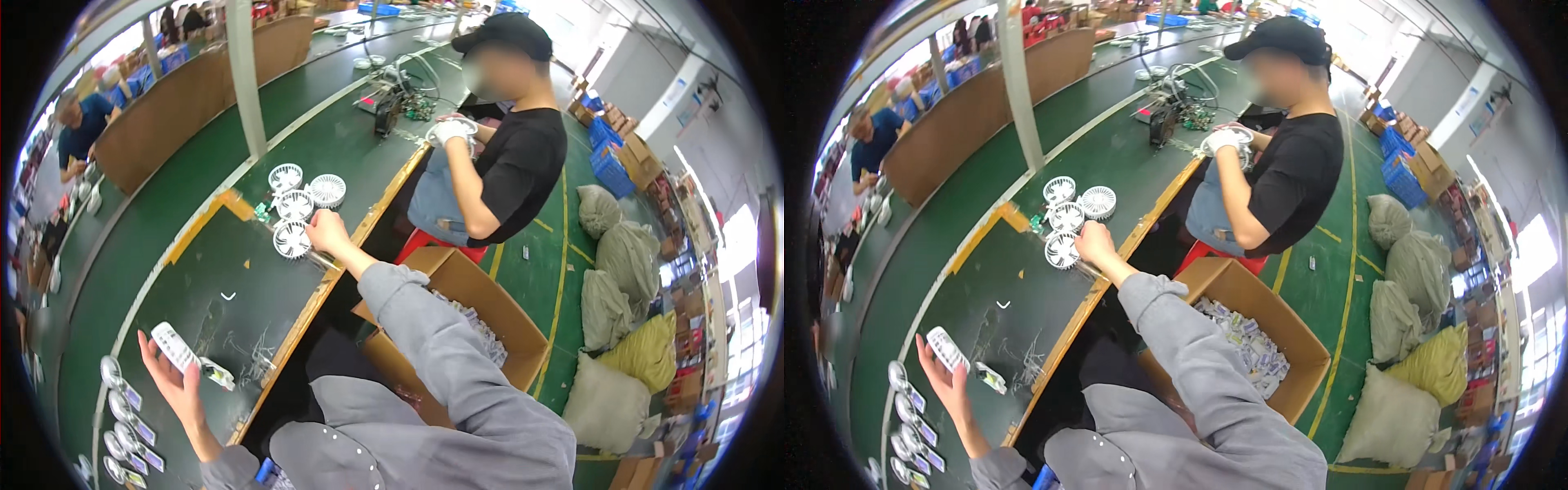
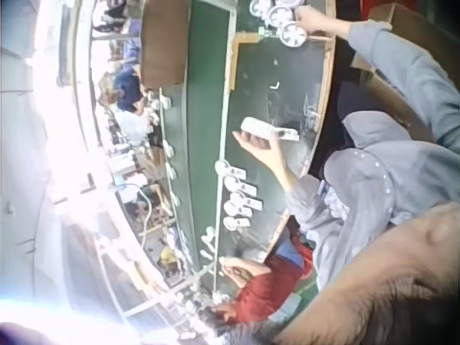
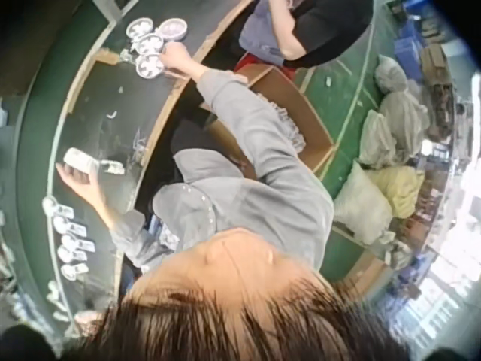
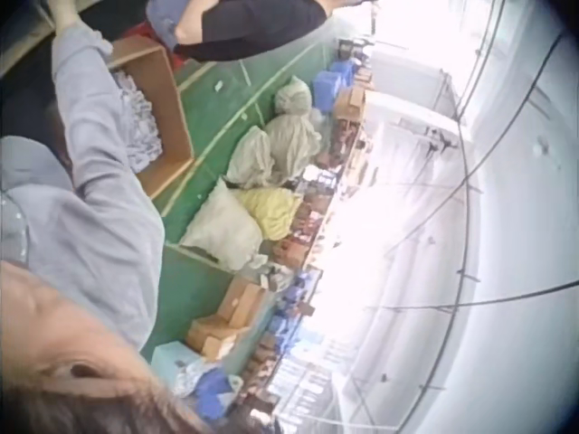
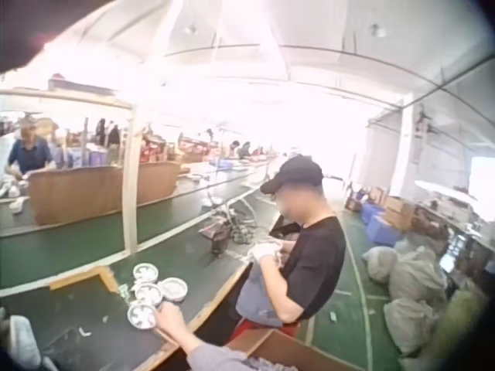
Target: Assembling portable handheld fans on a production line by attaching labels and components.
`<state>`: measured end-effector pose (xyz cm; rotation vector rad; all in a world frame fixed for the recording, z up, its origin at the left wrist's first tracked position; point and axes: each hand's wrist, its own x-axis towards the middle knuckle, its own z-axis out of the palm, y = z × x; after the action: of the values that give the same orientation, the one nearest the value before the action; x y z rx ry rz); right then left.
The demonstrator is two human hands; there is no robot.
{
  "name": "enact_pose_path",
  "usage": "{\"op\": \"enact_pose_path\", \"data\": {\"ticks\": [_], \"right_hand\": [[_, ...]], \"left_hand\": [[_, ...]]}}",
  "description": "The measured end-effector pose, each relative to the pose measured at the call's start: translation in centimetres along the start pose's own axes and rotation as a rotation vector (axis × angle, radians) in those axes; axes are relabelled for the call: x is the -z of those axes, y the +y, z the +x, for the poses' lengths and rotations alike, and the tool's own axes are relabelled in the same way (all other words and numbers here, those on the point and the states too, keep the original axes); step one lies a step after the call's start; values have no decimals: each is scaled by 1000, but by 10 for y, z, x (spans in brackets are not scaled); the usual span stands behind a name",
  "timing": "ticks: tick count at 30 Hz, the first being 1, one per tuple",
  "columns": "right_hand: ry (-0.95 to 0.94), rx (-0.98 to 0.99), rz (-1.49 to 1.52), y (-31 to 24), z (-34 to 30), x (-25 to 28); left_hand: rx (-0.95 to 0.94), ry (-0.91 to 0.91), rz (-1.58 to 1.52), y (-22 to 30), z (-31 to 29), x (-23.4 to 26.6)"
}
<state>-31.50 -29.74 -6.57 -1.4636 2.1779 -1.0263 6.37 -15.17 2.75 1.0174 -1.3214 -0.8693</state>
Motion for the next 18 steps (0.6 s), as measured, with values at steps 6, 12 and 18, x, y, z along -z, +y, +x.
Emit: {"op": "enact_pose_path", "data": {"ticks": [6, 12, 18], "right_hand": [[-46, 277, 202, -71, -91, 10], [-1385, 222, 1054, -96, -231, 43], [-1312, -93, 1189, -61, -276, 44]], "left_hand": [[54, -133, -175, 43, -27, -32], [21, -66, -379, 54, -53, -75], [93, 62, -704, 11, -115, -52]]}}
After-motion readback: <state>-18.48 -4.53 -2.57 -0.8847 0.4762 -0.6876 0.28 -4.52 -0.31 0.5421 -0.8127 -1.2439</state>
